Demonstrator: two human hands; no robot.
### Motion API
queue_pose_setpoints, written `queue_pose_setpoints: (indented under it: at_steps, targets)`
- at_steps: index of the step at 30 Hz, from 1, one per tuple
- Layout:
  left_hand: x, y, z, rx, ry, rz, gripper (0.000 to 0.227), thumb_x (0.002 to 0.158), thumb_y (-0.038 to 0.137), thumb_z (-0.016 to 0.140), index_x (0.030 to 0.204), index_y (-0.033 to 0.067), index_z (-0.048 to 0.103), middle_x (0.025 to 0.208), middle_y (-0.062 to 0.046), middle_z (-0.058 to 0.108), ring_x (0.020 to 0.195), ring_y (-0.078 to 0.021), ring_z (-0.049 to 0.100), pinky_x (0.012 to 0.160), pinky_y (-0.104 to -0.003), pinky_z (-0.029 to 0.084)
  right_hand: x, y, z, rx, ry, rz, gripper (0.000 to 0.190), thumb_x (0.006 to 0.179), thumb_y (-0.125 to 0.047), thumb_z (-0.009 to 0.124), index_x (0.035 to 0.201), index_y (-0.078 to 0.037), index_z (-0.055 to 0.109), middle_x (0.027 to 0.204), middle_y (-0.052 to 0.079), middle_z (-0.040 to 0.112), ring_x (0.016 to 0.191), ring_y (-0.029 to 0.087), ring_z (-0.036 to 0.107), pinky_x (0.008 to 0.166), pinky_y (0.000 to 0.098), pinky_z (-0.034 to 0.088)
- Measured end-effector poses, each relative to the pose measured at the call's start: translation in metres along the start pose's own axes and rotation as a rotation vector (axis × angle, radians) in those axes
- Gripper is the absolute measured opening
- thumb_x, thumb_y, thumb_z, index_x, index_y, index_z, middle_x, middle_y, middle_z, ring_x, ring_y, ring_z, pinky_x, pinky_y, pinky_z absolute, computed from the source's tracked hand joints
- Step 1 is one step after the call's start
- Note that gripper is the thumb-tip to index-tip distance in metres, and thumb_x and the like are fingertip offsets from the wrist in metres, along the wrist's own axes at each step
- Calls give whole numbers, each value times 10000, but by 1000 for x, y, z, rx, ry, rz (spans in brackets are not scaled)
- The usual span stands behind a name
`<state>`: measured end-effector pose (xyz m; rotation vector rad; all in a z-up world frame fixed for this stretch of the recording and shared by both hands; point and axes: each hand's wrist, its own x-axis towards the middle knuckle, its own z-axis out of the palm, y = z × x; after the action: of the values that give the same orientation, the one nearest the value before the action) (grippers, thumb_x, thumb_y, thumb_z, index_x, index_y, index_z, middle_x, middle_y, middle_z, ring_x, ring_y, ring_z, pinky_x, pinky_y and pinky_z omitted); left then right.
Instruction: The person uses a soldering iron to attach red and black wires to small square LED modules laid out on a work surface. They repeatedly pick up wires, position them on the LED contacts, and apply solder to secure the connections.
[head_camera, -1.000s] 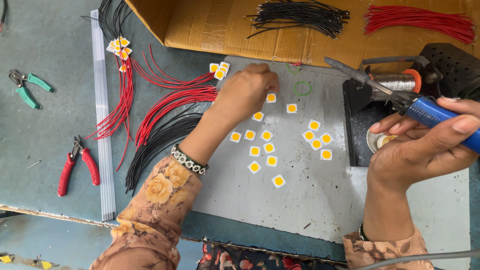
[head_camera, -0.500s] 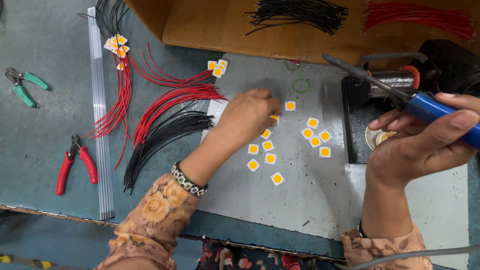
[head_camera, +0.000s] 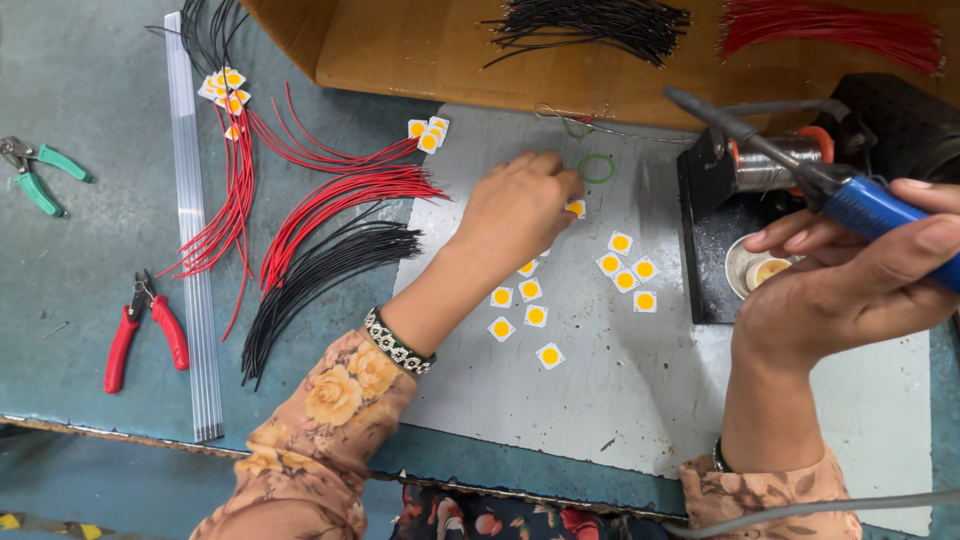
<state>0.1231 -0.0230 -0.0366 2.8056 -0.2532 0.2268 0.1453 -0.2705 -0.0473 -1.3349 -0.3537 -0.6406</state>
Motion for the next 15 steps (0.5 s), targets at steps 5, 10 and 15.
queue_pose_setpoints:
  at_steps: [5,10,15]
  targets:
    - [3,3,9,42,18,22,154,802,104,748,952,129,727,976,-55,653,1022,-268,638,821,-454,511,0,1,0,15,-5,1,451,1211,-439,414,1219,10,459,748,131,488,565,186,532,538,320,564]
    - [-4,-4,0,-79,-52,91,209,797,13,694,915,179,739,986,-22,669,1048,-267,641,864,-434,519,2,-1,0,-25,-37,-38,452,1227,-452,406,1207,-3,453,736,119,490,561,178,543,534,311,575]
    - [-7,-2,-3,-87,-125,-48,184,782,176,799,941,126,721,975,-53,660,1036,-294,627,854,-451,502,0,-3,0,10,-41,-9,433,1191,-441,395,1226,-13,452,747,120,489,571,180,546,551,315,580]
